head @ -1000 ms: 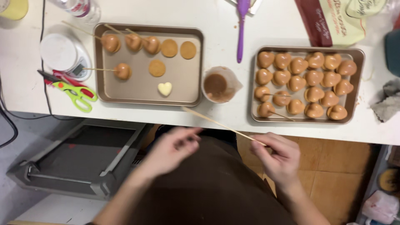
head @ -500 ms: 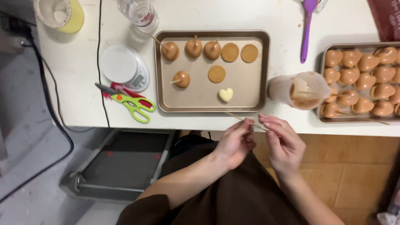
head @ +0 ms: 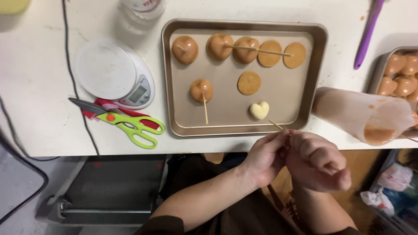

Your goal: The person assembles dango by inserting wooden skewers into heart-shaped dough pieces, dipping them into a brown glaze, and placing them on baking trays. They retrieve additional dough from a freezer and continue the process.

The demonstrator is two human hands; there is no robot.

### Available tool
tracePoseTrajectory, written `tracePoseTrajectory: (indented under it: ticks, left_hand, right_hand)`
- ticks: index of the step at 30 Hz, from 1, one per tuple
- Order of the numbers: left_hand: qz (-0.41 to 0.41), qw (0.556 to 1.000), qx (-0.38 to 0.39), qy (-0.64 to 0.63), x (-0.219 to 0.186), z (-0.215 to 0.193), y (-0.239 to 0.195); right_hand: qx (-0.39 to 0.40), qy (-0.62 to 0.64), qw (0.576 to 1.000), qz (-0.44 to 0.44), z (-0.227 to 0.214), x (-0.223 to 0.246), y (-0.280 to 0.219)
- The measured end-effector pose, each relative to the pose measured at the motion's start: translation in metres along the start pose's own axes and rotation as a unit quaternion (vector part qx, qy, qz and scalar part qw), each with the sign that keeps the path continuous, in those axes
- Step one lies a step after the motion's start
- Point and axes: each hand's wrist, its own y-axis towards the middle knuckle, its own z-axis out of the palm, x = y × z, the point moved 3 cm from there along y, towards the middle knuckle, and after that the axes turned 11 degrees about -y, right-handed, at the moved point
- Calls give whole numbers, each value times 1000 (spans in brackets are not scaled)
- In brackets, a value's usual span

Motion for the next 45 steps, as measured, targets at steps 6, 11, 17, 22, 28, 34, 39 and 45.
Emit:
tracePoseTrajectory:
  ticks: [6, 11, 17, 22, 28, 34, 39, 45]
  left_hand:
    - [2, 1000, -5, -30, -17, -2, -2]
    - [-1, 999, -23, -40, -20, -4, -1]
    - [7, 999, -16, -33, -22, -2, 3]
    - [-2, 998, -35, -54, -25, -5, 7]
    - [-2, 996, -59, -63, -30, -20, 21]
    - [-9, 999, -23, -48, -39, -29, 34]
    - [33, 999, 42, -3, -41, 14, 6]
    - [35, 983, 97, 151, 19, 93, -48]
  right_hand:
    - [45, -39, 993, -103, 29, -12, 15]
    - [50, -54, 993, -89, 32, -15, 19]
    - [49, -57, 995, -67, 30, -18, 21]
    - [43, -51, 996, -52, 32, -23, 22]
    - [43, -55, 996, -64, 31, -46, 21]
    - [43, -130, 990, -26, 34, -53, 16]
    - [30, -313, 938, -144, 39, 17, 19]
    - [-11, -506, 860, -64, -21, 153, 1]
